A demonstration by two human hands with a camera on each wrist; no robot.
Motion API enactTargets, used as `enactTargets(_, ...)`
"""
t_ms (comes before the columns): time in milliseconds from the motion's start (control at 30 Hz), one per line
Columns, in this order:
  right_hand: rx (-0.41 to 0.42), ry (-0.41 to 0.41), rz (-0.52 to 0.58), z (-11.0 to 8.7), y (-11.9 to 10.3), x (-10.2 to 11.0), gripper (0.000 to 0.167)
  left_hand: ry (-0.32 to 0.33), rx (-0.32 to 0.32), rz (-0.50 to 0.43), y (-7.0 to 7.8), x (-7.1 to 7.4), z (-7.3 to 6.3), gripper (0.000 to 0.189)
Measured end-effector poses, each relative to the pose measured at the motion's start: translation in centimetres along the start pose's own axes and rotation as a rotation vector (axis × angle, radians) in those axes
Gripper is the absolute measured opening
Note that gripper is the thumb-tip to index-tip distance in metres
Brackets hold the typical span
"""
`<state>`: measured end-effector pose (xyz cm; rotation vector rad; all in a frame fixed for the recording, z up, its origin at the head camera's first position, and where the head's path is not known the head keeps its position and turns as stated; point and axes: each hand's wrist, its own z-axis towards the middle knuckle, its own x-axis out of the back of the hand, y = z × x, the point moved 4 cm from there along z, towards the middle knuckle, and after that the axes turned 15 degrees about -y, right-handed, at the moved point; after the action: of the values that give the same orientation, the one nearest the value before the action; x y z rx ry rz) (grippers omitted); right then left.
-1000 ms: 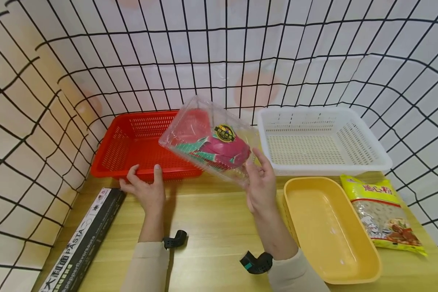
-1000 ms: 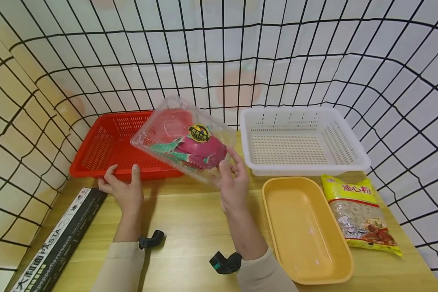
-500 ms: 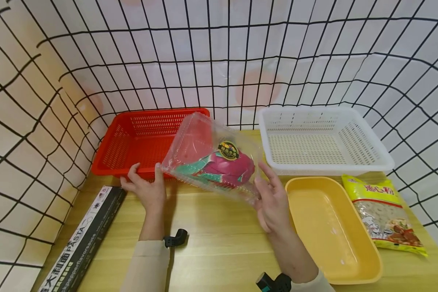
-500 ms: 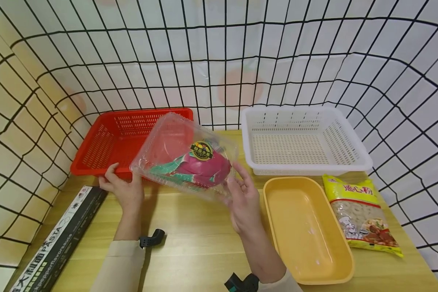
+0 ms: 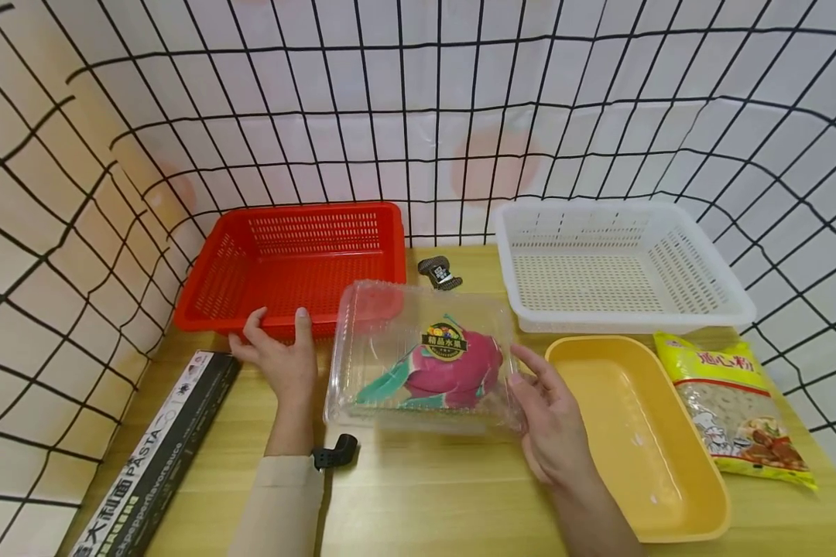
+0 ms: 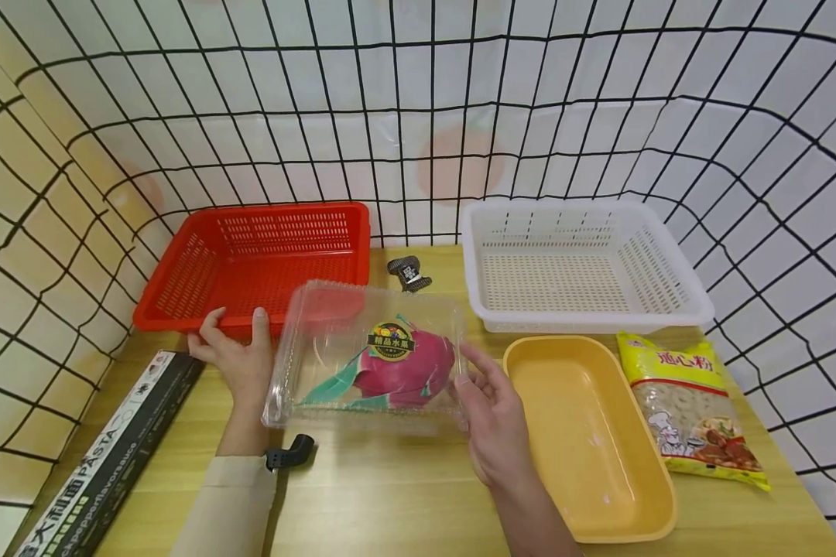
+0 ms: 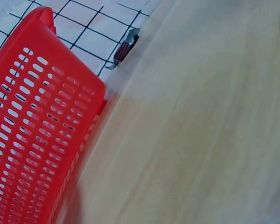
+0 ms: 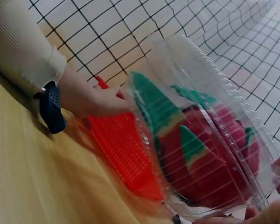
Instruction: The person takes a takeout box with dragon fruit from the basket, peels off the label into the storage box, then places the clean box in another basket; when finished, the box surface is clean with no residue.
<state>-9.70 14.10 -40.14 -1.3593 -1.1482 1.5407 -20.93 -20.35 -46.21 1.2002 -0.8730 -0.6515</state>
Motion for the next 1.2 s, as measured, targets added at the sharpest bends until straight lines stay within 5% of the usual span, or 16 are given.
enactTargets(233, -0.03, -0.033, -0.027, -1.2, 0.5, 0.7, 0.036, -0.001, -0.005, 0.011, -0.1, 0.0, 0.1, 0.063)
enactTargets(500, -0.05, 0.047, -0.091, -1.7, 0.7, 1.8, 0.038, -0.002, 0.0, 0.0, -0.1, 0.0, 0.2, 0.063)
enactTargets(733, -0.116, 0.072, -0.284, -2.0, 0.7, 2.5, 0.038, -0.006, 0.011, -0.005, -0.1, -0.1, 0.2, 0.063)
enactTargets(1200, -0.216, 0.03, -0.465, -2.1, 1.3, 2.7, 0.038, -0.01, 0.013, -0.003, 0.0, 0.0, 0.1, 0.064)
